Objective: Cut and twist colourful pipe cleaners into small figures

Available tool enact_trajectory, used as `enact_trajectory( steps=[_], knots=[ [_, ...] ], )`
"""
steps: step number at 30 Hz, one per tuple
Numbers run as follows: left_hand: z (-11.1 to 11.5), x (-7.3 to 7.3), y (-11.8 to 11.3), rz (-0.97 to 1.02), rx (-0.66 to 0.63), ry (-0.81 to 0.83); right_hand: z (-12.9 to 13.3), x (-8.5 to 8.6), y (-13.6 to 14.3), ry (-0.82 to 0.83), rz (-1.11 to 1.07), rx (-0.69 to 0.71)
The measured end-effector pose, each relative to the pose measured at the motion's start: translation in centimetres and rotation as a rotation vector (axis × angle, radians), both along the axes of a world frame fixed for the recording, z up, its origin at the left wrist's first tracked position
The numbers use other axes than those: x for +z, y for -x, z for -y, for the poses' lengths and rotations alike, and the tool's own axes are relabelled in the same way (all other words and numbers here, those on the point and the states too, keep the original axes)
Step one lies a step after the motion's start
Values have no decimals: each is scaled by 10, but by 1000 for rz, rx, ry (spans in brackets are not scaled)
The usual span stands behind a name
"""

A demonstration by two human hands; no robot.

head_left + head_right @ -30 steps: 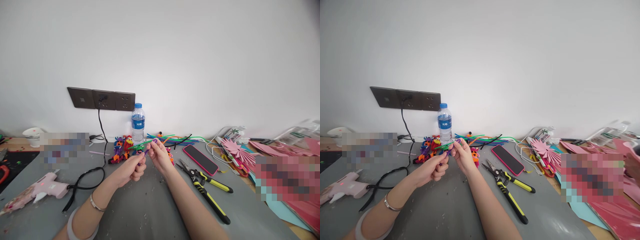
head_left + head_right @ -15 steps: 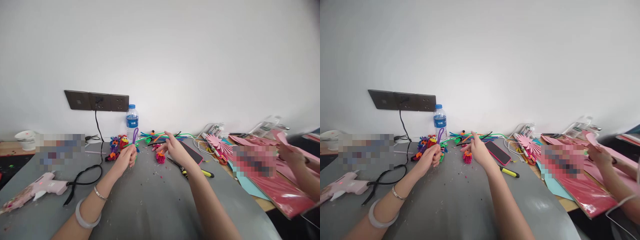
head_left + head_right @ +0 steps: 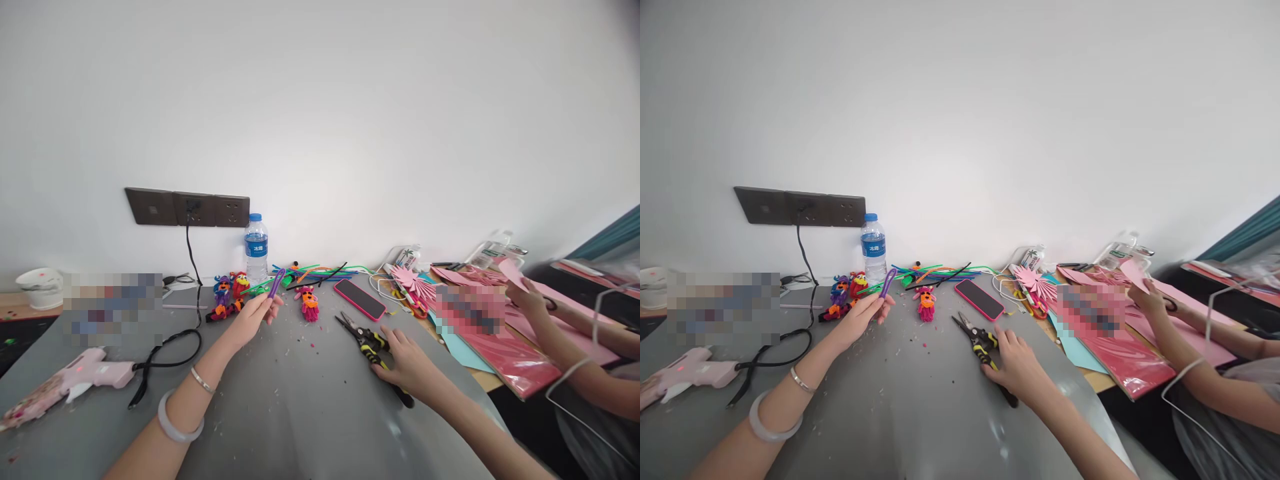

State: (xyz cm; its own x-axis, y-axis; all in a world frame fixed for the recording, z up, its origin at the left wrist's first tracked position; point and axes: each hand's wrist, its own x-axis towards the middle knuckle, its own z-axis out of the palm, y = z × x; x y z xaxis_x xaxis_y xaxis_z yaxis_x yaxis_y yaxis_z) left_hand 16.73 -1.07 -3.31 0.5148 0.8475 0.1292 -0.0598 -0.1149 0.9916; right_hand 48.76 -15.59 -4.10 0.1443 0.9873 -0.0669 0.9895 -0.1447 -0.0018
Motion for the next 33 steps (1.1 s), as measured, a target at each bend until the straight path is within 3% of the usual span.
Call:
enact_trajectory(
  steps=[4, 7, 9, 11, 13, 16, 19, 22, 29, 33],
  knots=[
    [-2, -8, -4, -51, 24, -6, 11, 9, 2, 18, 4, -10],
    [-4, -13, -6, -71, 85, -32, 7, 29, 14, -72, -219, -10],
    [-4, -13, -6, -96, 156, -77, -3, 47, 28, -74, -535, -51],
    [-3, -10, -4, -136, 242, -136, -19, 63, 49, 24, -1079, -1],
    [-3, -6, -1, -193, 327, -203, -39, 72, 73, 244, -1578, 66],
    [-3, 0, 5, -302, 422, -293, -72, 67, 109, 681, -1909, 199],
    [-6, 0, 9, -409, 476, -350, -100, 50, 134, 871, -2019, 299],
    [-10, -4, 11, -496, 491, -384, -119, 35, 146, 957, -2041, 295],
    [-10, -10, 10, -671, 453, -460, -134, 22, 145, 889, -2078, 289],
    [-9, -8, 12, -656, 511, -437, -129, 23, 142, 896, -2003, 289]
  ],
)
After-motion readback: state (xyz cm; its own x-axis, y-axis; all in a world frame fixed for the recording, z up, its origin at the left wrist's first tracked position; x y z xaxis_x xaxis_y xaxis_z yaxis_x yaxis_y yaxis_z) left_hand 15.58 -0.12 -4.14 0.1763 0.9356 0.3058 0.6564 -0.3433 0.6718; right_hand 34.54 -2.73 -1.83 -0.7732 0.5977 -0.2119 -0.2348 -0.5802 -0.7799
